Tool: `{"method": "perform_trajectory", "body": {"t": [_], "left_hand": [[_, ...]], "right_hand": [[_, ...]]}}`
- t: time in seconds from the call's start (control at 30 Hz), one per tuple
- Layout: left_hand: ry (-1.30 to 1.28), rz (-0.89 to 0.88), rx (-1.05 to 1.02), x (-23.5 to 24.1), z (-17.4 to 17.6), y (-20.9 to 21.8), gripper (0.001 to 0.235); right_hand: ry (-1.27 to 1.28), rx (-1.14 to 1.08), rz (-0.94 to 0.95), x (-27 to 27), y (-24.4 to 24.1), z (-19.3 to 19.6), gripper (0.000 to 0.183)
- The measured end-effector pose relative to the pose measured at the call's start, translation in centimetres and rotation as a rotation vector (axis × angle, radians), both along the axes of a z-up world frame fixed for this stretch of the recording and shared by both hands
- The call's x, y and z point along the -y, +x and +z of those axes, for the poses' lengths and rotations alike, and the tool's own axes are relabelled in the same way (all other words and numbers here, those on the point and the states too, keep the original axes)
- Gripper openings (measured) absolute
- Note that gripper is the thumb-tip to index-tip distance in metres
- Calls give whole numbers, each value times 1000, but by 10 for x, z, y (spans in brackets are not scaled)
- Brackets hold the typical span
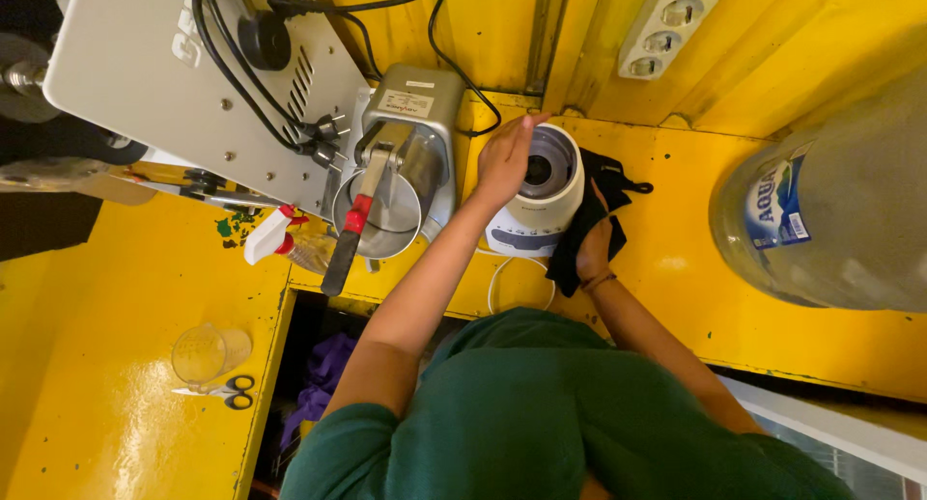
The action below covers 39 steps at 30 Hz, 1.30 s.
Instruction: The person cleans a yellow countertop and a white appliance using a black cloth. They plug in a power cord into a wall socket and wipe the appliance's exterior and interior. The person also moves a water dispenser and handles a glass and scissors.
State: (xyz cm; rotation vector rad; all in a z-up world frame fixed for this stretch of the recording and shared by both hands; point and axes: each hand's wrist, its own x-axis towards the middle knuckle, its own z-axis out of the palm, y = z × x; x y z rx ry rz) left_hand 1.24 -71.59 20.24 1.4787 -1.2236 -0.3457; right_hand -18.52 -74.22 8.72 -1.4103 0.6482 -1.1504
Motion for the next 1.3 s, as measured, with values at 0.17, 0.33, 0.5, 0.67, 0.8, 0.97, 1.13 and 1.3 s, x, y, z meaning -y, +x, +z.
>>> {"method": "perform_trajectory", "body": {"t": [0.17, 0.33, 0.5, 0.67, 0.8, 0.97, 1.13, 1.3], "left_hand": [[25, -94, 4, 3, -7, 8, 54], [85, -169, -23, 8, -12, 15, 60], [109, -194, -98, 6, -9, 17, 62], [116, -193, -72, 7, -10, 16, 64], [125, -198, -72, 9, -15, 20, 65], [136, -200, -1, 13, -19, 20, 65], [141, -211, 3, 12, -19, 21, 65], [148, -205, 29, 14, -22, 21, 63]], "right_hand": [[125, 99, 3, 2, 8, 36, 46], [72, 172, 90, 6, 14, 83, 44], [-330, -115, -35, -32, 18, 74, 62], [-724, -520, -23, -42, -7, 10, 98], [-988, -805, 76, -30, -30, -41, 109], [-1096, -817, 79, -14, -37, -72, 97], [-1151, -847, 185, -7, -36, -65, 87], [-1328, -795, 319, 0, -33, -23, 81]]}}
